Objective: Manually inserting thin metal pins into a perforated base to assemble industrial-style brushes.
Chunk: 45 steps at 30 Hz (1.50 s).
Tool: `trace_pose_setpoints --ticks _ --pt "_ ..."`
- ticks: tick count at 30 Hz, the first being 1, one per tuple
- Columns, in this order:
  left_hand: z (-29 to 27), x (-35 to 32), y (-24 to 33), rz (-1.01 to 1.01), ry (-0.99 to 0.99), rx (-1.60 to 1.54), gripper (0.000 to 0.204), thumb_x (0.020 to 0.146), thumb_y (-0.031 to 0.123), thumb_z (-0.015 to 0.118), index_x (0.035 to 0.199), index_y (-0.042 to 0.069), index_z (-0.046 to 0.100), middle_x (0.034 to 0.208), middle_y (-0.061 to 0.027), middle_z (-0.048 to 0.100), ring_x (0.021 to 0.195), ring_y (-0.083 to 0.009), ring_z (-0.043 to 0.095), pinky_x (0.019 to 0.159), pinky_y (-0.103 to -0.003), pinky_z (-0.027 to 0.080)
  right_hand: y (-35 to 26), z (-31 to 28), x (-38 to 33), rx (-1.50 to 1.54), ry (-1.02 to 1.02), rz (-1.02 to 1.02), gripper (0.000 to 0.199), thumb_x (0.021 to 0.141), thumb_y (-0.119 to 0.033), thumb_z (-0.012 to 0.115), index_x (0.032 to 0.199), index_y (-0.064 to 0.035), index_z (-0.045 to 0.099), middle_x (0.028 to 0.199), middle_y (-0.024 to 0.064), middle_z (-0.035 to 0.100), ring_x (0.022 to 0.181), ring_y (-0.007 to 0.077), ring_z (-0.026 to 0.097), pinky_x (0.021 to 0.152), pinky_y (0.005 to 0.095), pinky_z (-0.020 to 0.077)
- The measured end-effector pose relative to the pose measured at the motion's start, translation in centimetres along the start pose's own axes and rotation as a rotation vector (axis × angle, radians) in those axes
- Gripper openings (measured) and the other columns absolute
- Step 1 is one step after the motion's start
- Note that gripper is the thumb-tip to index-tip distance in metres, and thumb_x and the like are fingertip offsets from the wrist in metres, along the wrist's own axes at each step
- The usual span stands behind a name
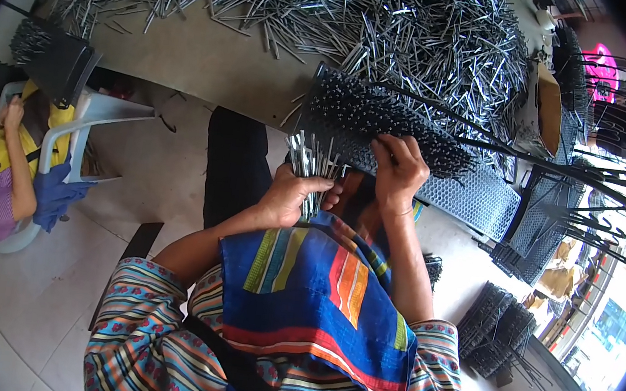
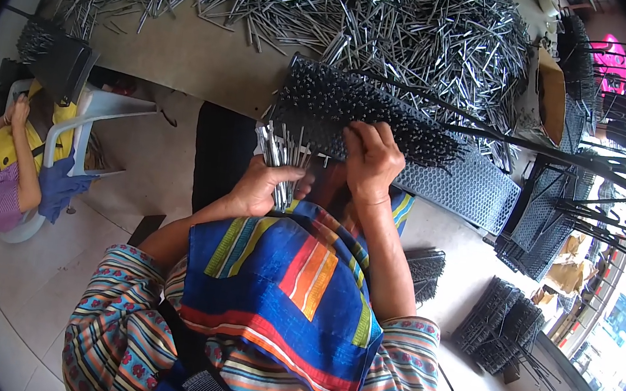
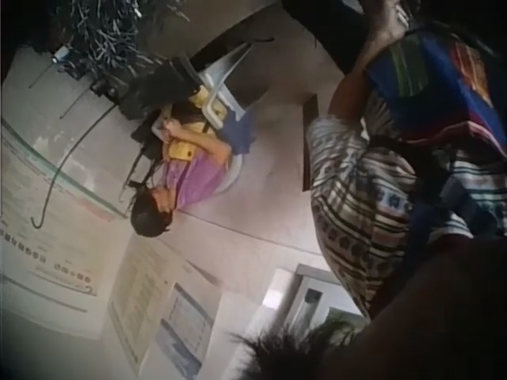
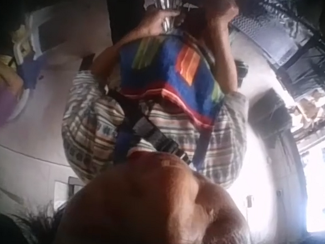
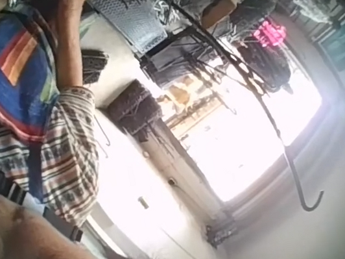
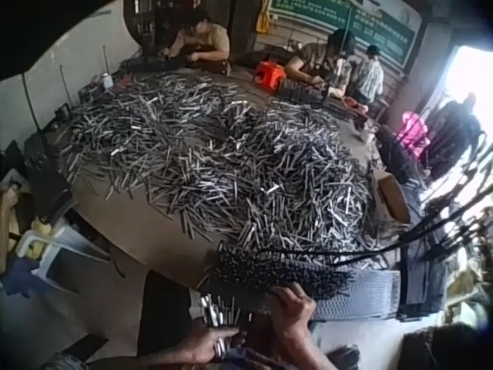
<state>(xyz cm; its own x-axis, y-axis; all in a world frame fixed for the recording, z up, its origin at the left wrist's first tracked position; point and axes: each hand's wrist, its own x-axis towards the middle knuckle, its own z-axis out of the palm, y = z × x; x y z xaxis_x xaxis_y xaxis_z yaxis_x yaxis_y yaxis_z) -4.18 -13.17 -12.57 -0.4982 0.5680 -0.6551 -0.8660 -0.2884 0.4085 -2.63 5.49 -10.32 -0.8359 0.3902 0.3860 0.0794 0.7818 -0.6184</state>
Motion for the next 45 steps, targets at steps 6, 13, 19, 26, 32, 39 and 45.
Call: trace_pose_setpoints --ticks 6,13,19,26,32,39,45 --pt "0.9 0.7 -0.1 0.028 -0.001 0.028 0.017 0.081 -0.004 0.064 0.098 -0.004 0.064 0.082 -0.0155 0.069 0.068 -0.0232 0.068 0.061 -0.034 0.056 -0.2 0.1 0.7 0.057 -0.015 0.045 0.010 0.075 -0.006 0.072 0.085 -0.0056 0.069 0.071 0.0076 0.061 0.059 0.0215 0.061 0.054 0.0289 0.0453" --pt "1.3 0.7 -0.1 0.027 0.013 0.004 0.013 0.080 -0.003 0.065 0.094 -0.003 0.065 0.081 -0.0144 0.068 0.068 -0.0223 0.066 0.060 -0.032 0.054 -0.6 -0.4 1.8 -0.204 -0.210 -0.264 0.014 0.076 -0.009 0.071 0.090 -0.0104 0.071 0.068 0.0058 0.056 0.059 0.0256 0.059 0.053 0.0343 0.0468" --pt "1.7 0.2 0.2 0.051 -0.015 0.003 0.015 0.080 -0.004 0.066 0.094 -0.003 0.065 0.082 -0.0141 0.069 0.070 -0.0225 0.068 0.060 -0.032 0.056 -1.0 -1.5 0.3 0.082 -0.230 -0.060 0.016 0.078 -0.006 0.070 0.094 -0.0050 0.068 0.071 0.0067 0.063 0.058 0.0175 0.061 0.053 0.0286 0.0465" --pt "1.9 0.1 -0.5 0.057 -0.057 -0.015 0.013 0.082 0.000 0.067 0.095 -0.002 0.065 0.084 -0.0117 0.069 0.073 -0.0210 0.068 0.060 -0.031 0.057 -0.3 -1.6 -3.5 0.871 -0.481 0.797 0.007 0.080 -0.003 0.069 0.085 0.0002 0.065 0.064 -0.0009 0.060 0.055 0.0033 0.052 0.047 0.0198 0.0386" --pt "0.4 -0.4 -0.8 -0.079 0.074 0.192 0.021 0.083 0.005 0.067 0.103 -0.001 0.064 0.083 -0.0115 0.069 0.068 -0.0200 0.068 0.062 -0.031 0.057 -0.3 -2.9 -2.6 0.701 0.047 0.606 0.005 0.084 0.003 0.064 0.085 -0.0012 0.067 0.064 -0.0035 0.056 0.051 0.0015 0.041 0.047 0.0174 0.0297" --pt "-2.6 -0.8 -3.5 -0.041 -0.200 0.447 0.022 0.083 -0.003 0.060 0.106 -0.003 0.062 0.085 -0.0136 0.068 0.075 -0.0215 0.068 0.067 -0.032 0.057 1.2 -2.8 -0.9 0.424 0.132 0.150 0.009 0.081 0.006 0.064 0.087 0.0005 0.067 0.082 0.0017 0.062 0.068 0.0058 0.053 0.058 0.0185 0.0402" --pt "-1.6 -0.9 -3.2 -0.047 -0.060 0.312 0.023 0.083 -0.004 0.060 0.106 -0.005 0.061 0.085 -0.0143 0.068 0.074 -0.0215 0.068 0.063 -0.032 0.057 1.1 -2.8 -1.1 0.384 0.104 0.130 0.011 0.078 0.008 0.064 0.087 0.0022 0.067 0.083 0.0056 0.064 0.076 0.0089 0.058 0.068 0.0206 0.0450"
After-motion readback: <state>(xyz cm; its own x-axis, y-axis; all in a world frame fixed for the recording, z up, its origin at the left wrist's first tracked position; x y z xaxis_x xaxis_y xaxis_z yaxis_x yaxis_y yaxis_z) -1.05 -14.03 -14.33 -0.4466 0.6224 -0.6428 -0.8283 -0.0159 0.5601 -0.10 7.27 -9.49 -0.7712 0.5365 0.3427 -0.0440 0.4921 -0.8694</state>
